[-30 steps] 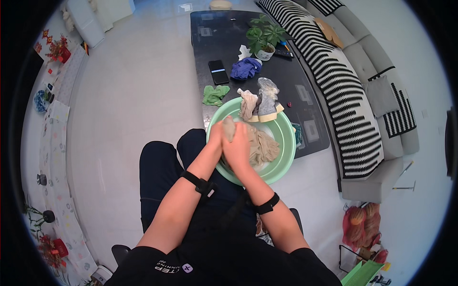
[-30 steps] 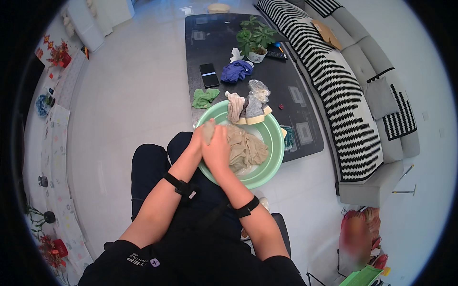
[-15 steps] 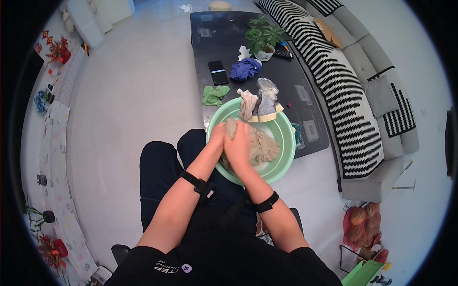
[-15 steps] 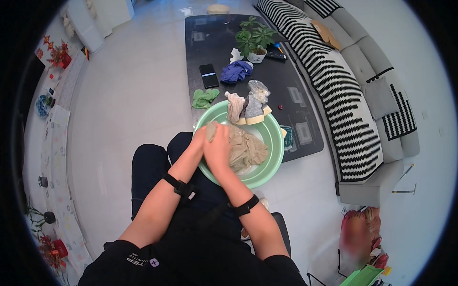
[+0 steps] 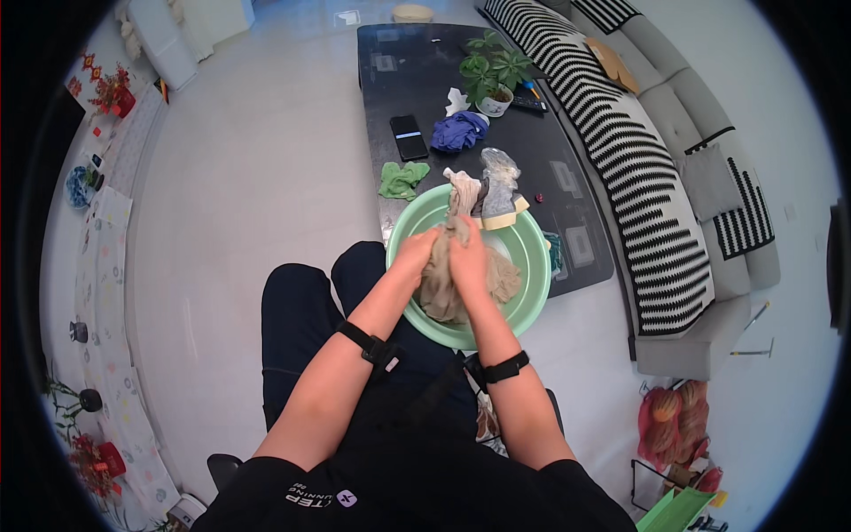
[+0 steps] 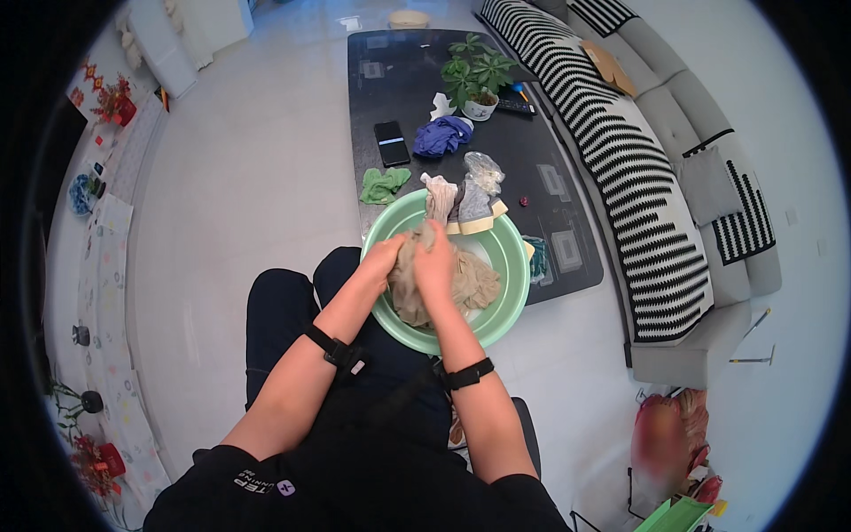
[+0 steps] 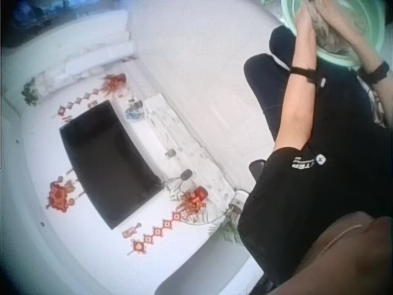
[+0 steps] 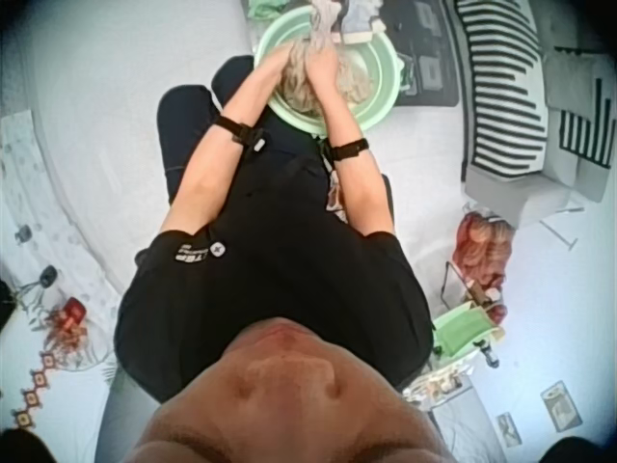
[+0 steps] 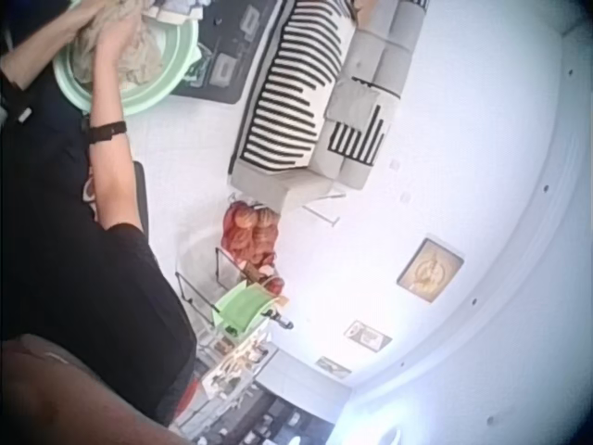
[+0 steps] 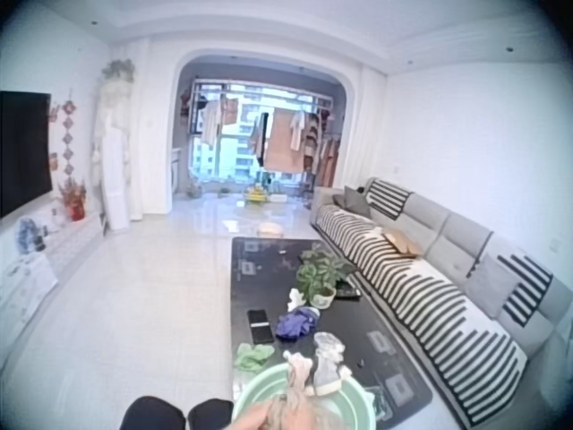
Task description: Manually washing clothes in a washbasin with water.
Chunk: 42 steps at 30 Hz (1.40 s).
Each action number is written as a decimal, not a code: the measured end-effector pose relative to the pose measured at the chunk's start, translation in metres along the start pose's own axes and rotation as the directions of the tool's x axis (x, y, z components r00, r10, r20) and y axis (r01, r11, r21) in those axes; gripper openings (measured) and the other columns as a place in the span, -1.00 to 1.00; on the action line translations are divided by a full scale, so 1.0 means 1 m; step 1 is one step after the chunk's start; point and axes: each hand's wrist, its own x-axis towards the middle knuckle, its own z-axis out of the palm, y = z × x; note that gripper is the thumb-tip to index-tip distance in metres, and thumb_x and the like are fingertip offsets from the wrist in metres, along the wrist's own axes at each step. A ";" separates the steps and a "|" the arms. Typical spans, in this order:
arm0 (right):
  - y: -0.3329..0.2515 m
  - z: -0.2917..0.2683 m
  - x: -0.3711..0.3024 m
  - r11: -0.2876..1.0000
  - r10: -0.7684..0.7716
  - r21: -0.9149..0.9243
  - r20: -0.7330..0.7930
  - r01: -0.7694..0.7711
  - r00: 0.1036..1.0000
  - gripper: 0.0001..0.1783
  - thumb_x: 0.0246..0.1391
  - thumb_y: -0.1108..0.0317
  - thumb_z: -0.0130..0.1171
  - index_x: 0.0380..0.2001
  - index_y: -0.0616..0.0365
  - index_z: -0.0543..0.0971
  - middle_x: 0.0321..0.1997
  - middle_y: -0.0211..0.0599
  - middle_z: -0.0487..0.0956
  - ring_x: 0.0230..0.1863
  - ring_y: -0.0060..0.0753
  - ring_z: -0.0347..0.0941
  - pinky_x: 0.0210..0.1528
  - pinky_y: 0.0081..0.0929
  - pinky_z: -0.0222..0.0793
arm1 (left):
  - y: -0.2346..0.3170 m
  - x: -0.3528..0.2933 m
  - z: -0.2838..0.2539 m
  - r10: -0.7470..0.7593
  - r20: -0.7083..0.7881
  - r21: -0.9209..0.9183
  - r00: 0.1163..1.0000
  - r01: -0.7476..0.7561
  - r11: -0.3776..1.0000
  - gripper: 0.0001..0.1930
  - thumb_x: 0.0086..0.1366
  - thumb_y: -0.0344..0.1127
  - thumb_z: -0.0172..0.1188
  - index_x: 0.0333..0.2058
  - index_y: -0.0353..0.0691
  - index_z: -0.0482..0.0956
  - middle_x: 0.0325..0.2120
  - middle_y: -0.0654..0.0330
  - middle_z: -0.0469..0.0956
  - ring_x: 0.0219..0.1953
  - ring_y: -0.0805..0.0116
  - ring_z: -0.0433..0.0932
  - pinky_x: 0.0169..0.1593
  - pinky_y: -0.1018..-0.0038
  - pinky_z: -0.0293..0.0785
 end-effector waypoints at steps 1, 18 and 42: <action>-0.017 0.006 -0.010 0.984 -0.154 -0.091 0.017 0.155 0.988 -0.68 -0.12 0.31 0.02 -0.25 0.20 0.35 -0.33 -0.02 0.43 -0.23 0.07 0.34 -0.17 -0.24 0.23 | -0.005 0.008 -0.011 0.002 -0.007 -0.003 1.000 -0.002 1.000 -0.67 0.16 -0.17 -0.04 -0.31 -0.37 0.46 -0.40 0.14 0.48 -0.40 0.41 0.47 -0.34 0.52 0.37; -0.051 0.006 -0.029 0.923 -0.204 -0.331 0.008 0.195 0.979 -0.68 -0.08 0.21 0.01 -0.44 0.31 0.37 -0.34 0.05 0.38 -0.30 0.10 0.31 -0.27 -0.19 0.21 | -0.009 0.012 -0.017 0.011 -0.061 0.007 0.998 -0.011 1.000 -0.61 0.15 -0.11 -0.02 -0.27 -0.39 0.45 -0.44 0.14 0.49 -0.46 0.40 0.44 -0.37 0.51 0.35; -0.027 0.009 -0.012 0.946 -0.114 -0.301 0.045 0.122 0.992 -0.74 -0.09 0.27 -0.02 -0.37 0.25 0.37 -0.28 -0.05 0.37 -0.26 0.06 0.32 -0.22 -0.17 0.22 | -0.011 0.005 -0.006 -0.067 -0.062 0.031 0.996 0.069 0.997 -0.57 0.13 -0.09 -0.03 -0.28 -0.44 0.43 -0.41 0.09 0.47 -0.44 0.38 0.43 -0.36 0.49 0.33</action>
